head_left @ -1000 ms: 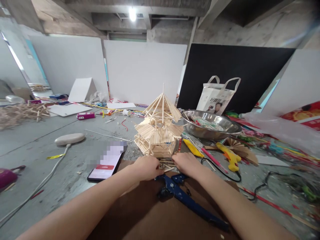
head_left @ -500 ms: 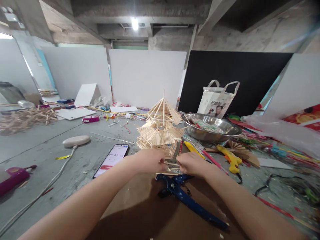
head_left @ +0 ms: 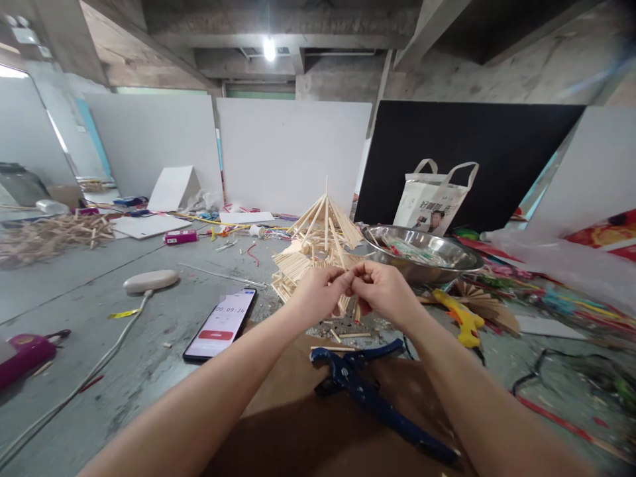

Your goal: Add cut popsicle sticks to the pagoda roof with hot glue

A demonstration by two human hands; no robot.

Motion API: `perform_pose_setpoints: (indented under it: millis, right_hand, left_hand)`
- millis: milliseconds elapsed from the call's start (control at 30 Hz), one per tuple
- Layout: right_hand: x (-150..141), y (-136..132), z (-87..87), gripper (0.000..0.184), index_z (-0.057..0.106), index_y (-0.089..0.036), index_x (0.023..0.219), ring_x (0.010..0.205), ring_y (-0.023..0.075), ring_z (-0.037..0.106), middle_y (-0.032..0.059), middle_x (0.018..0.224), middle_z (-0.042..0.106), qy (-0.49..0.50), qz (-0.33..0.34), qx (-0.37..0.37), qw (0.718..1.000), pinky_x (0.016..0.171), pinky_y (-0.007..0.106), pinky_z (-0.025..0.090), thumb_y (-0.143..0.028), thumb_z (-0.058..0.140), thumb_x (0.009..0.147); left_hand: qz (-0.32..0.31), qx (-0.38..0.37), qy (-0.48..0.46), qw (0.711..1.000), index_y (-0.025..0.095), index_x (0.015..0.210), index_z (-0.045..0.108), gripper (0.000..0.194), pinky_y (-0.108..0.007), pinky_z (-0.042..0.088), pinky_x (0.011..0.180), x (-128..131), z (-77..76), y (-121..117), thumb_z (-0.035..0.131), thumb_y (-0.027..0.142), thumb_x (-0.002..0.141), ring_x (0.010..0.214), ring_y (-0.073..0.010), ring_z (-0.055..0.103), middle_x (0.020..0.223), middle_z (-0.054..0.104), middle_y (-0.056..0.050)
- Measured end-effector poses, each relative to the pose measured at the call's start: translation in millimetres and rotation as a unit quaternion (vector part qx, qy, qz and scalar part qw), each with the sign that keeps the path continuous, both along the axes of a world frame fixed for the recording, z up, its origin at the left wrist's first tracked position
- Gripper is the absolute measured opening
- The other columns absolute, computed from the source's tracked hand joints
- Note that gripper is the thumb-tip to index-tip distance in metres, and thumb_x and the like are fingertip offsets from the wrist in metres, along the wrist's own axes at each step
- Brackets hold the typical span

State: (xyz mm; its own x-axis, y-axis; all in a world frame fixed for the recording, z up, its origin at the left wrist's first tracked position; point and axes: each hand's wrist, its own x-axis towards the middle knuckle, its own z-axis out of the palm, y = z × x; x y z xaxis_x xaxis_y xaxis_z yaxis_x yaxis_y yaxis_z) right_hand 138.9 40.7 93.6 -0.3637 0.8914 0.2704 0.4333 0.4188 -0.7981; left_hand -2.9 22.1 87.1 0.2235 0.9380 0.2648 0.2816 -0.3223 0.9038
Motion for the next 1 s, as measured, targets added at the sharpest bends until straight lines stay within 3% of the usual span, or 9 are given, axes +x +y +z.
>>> perform_pose_setpoints:
  millis: [100, 233, 400, 500, 600, 733, 1000]
  right_hand:
    - [-13, 0, -2.7, 0.019, 0.052, -0.016, 0.075, 0.037, 0.0069, 0.048, -0.002, 0.057, 0.056, 0.03, -0.001, 0.023, 0.999, 0.036, 0.019, 0.037, -0.033, 0.045, 0.074]
    - [-9, 0, -3.6, 0.03, 0.057, -0.016, 0.082, 0.041, 0.0074, 0.05, 0.0002, 0.065, 0.06, -0.028, 0.003, 0.051, 0.998, 0.042, 0.02, 0.039, -0.041, 0.042, 0.077]
    - [15, 14, -2.8, 0.028, 0.059, -0.018, 0.076, 0.059, 0.0129, 0.054, 0.0012, 0.066, 0.061, -0.12, -0.15, 0.198, 0.961, 0.057, 0.024, 0.04, -0.042, 0.044, 0.076]
    - [22, 21, -3.7, 0.029, 0.058, -0.02, 0.082, 0.063, 0.0159, 0.056, 0.0021, 0.07, 0.062, -0.198, -0.19, 0.188, 0.943, 0.058, 0.026, 0.038, -0.044, 0.043, 0.075]
    - [20, 21, -5.6, 0.032, 0.058, -0.021, 0.083, 0.067, 0.0178, 0.057, 0.0026, 0.072, 0.064, -0.269, -0.168, 0.151, 0.936, 0.058, 0.026, 0.036, -0.047, 0.04, 0.076]
    - [12, 17, -9.0, 0.03, 0.058, -0.019, 0.081, 0.069, 0.0156, 0.056, 0.0026, 0.073, 0.063, -0.244, -0.092, 0.159, 0.952, 0.059, 0.023, 0.036, -0.041, 0.038, 0.079]
    - [8, 14, -14.8, 0.027, 0.059, -0.019, 0.078, 0.059, 0.013, 0.052, 0.0013, 0.066, 0.061, -0.235, -0.098, 0.177, 0.951, 0.054, 0.023, 0.032, -0.036, 0.038, 0.079]
  left_hand:
    - [0.035, -0.04, -0.101, 0.994, 0.014, 0.072, 0.054, 0.028, -0.016, 0.034, 0.035, 7, -4.7, 8, 0.042, 0.039, 0.076, 0.037, -0.0056, 0.047, 0.054, 0.049, 0.002]
    - [0.078, -0.02, -0.154, 0.985, 0.013, 0.067, 0.052, 0.025, -0.016, 0.037, 0.039, 5, -10.8, 16, 0.045, 0.036, 0.074, 0.04, -0.005, 0.046, 0.054, 0.049, 0.002]
    - [0.119, 0.034, -0.088, 0.988, 0.014, 0.064, 0.052, 0.028, -0.02, 0.038, 0.048, -1, -30.2, 23, 0.042, 0.038, 0.075, 0.048, -0.0073, 0.048, 0.058, 0.054, 0.0]
    - [0.133, 0.069, 0.001, 0.989, 0.015, 0.064, 0.054, 0.029, -0.021, 0.037, 0.052, -2, -37.1, 23, 0.041, 0.038, 0.076, 0.054, -0.0097, 0.05, 0.056, 0.055, 0.0]
    - [0.141, 0.091, 0.057, 0.984, 0.015, 0.062, 0.054, 0.032, -0.021, 0.035, 0.052, -3, -36.2, 21, 0.039, 0.039, 0.076, 0.054, -0.0099, 0.049, 0.055, 0.055, 0.0]
    - [0.153, 0.091, 0.064, 0.982, 0.015, 0.06, 0.053, 0.032, -0.022, 0.034, 0.051, -6, -32.0, 20, 0.039, 0.038, 0.077, 0.053, -0.0102, 0.049, 0.054, 0.056, 0.0]
    - [0.168, 0.038, 0.017, 0.985, 0.016, 0.062, 0.05, 0.027, -0.02, 0.036, 0.043, -15, -25.7, 24, 0.042, 0.038, 0.075, 0.043, -0.0092, 0.051, 0.051, 0.055, 0.001]
